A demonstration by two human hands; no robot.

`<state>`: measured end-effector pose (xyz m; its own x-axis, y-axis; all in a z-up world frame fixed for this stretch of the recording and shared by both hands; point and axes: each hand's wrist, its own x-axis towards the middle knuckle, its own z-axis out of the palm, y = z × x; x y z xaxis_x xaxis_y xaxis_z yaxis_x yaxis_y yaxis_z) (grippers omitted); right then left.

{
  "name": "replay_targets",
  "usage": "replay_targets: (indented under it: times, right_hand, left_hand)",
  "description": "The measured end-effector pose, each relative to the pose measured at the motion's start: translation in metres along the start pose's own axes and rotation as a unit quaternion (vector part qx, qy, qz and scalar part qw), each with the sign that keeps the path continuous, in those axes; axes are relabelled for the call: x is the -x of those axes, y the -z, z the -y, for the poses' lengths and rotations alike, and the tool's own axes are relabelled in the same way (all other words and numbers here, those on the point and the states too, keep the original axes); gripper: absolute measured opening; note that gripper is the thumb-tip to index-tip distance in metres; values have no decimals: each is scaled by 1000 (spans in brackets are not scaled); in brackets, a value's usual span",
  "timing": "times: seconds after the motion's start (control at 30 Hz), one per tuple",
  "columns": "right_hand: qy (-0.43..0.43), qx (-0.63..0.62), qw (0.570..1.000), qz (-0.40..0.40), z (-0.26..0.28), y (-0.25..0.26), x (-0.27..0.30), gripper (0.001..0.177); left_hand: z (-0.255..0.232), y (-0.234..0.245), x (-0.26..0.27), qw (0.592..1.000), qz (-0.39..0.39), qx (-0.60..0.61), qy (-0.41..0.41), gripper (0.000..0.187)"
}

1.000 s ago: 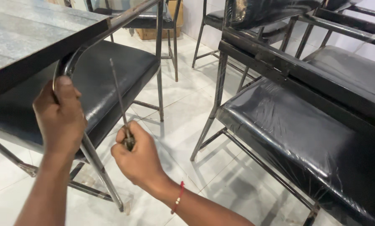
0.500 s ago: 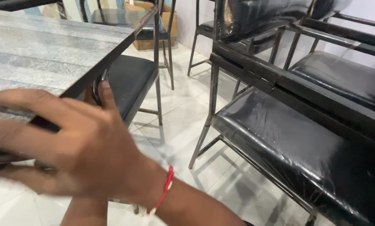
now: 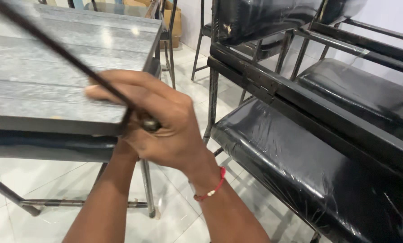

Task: The person uses a green-handled screwdriver to attach a grey tabletop to a black chair frame. They align the tabletop, insert screws, and tighten them to secure the connection. The person repeats this process on multiple chairs in a room with tiled flooring and striped walls.

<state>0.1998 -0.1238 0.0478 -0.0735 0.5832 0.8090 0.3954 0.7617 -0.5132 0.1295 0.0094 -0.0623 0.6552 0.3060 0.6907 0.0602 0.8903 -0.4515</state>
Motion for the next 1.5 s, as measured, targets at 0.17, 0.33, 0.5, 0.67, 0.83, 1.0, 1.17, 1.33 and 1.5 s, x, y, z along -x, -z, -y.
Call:
replay_targets:
  times: [0.17,0.33,0.5,0.67,0.83,1.0,1.17,1.33,1.5]
  right_hand:
    - [71,-23,997,-14,6,20,14,35]
    - [77,0,996,-37,11,9,15,48]
    - [47,-19,996,-68,15,-5,23,52]
    - [33,-44,995,-87,24,-13,19,48]
    - [26,-16,998,-58,34,-4,16,43]
    - [-72,34,997,3,50,18,12,48]
    - [26,38,997,54,63,33,-14,52]
    - [-97,131,981,104,89,47,-56,51]
    - [-299,336,853,265,98,36,-125,62]
  left_hand:
    - [26,-35,0,514,116,840,127,37]
    - [78,-127,24,343,173,904,188,37]
    - [107,-190,42,320,207,901,206,37]
    - [111,-221,43,334,189,903,195,39]
    - [111,-222,46,372,129,902,176,41]
    - [132,-221,44,392,69,896,197,37]
    - [156,-218,36,440,57,872,206,28]
    - [164,-214,24,395,92,890,211,28]
    - [162,-225,-12,399,355,833,144,41]
